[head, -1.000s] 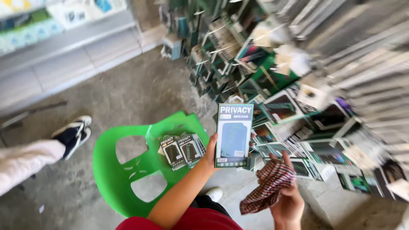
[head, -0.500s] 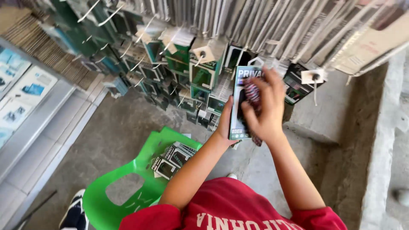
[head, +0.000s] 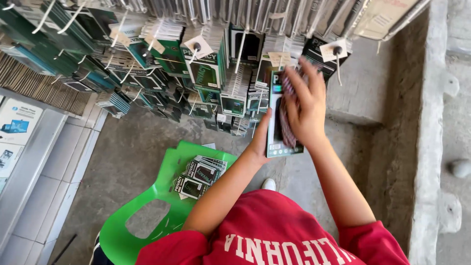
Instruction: Cleaning and organizing mobile phone screen protectors on a display rack.
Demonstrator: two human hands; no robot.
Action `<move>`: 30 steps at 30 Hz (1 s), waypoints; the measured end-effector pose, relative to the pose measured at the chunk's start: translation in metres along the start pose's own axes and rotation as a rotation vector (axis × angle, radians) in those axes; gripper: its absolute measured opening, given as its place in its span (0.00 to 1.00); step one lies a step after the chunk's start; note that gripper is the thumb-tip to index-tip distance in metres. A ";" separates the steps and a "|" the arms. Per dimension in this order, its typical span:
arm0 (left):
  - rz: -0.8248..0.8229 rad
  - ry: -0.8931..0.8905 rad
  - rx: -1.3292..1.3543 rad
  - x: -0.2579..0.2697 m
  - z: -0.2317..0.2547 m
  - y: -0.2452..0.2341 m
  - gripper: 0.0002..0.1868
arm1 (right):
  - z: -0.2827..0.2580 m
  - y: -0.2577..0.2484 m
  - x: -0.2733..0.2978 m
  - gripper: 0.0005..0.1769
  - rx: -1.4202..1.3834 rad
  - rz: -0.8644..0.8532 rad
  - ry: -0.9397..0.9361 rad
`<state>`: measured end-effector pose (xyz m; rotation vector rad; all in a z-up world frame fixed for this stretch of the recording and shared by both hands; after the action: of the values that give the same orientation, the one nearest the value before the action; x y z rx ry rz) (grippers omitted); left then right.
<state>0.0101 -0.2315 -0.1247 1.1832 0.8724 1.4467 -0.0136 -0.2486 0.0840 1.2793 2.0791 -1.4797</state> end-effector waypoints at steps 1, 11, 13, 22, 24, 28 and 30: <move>-0.006 0.020 0.014 0.002 0.007 0.009 0.40 | 0.012 -0.003 -0.003 0.27 0.010 0.064 0.025; -0.234 0.178 0.168 0.028 0.072 0.111 0.32 | -0.018 0.042 0.004 0.37 -0.056 -0.055 -0.293; -0.194 0.239 0.051 0.007 0.071 0.060 0.33 | -0.013 0.037 -0.008 0.36 -0.006 -0.026 -0.347; -0.308 0.102 0.041 -0.019 0.044 0.041 0.33 | -0.024 0.013 0.000 0.34 -0.124 0.144 -0.147; -0.482 0.103 0.036 -0.001 0.047 0.085 0.30 | -0.031 0.016 0.017 0.37 -0.213 0.102 -0.158; -0.488 -0.056 0.146 -0.005 0.013 0.056 0.41 | -0.023 -0.003 0.035 0.36 -0.098 0.096 -0.108; -0.320 -0.003 0.004 0.009 0.011 0.080 0.37 | -0.013 -0.014 0.039 0.36 -0.042 0.090 -0.064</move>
<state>-0.0001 -0.2403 -0.0449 0.9958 1.0121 1.1824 -0.0436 -0.2196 0.0729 1.2760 1.9751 -1.4119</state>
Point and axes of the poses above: each hand's wrist, its own x-axis away from the middle knuckle, its own y-axis out of the palm, z = x × y, the point moved 10 cm from there along -x, towards the middle knuckle, and after that the axes turned 1 degree about x, right-handed, at the moved point
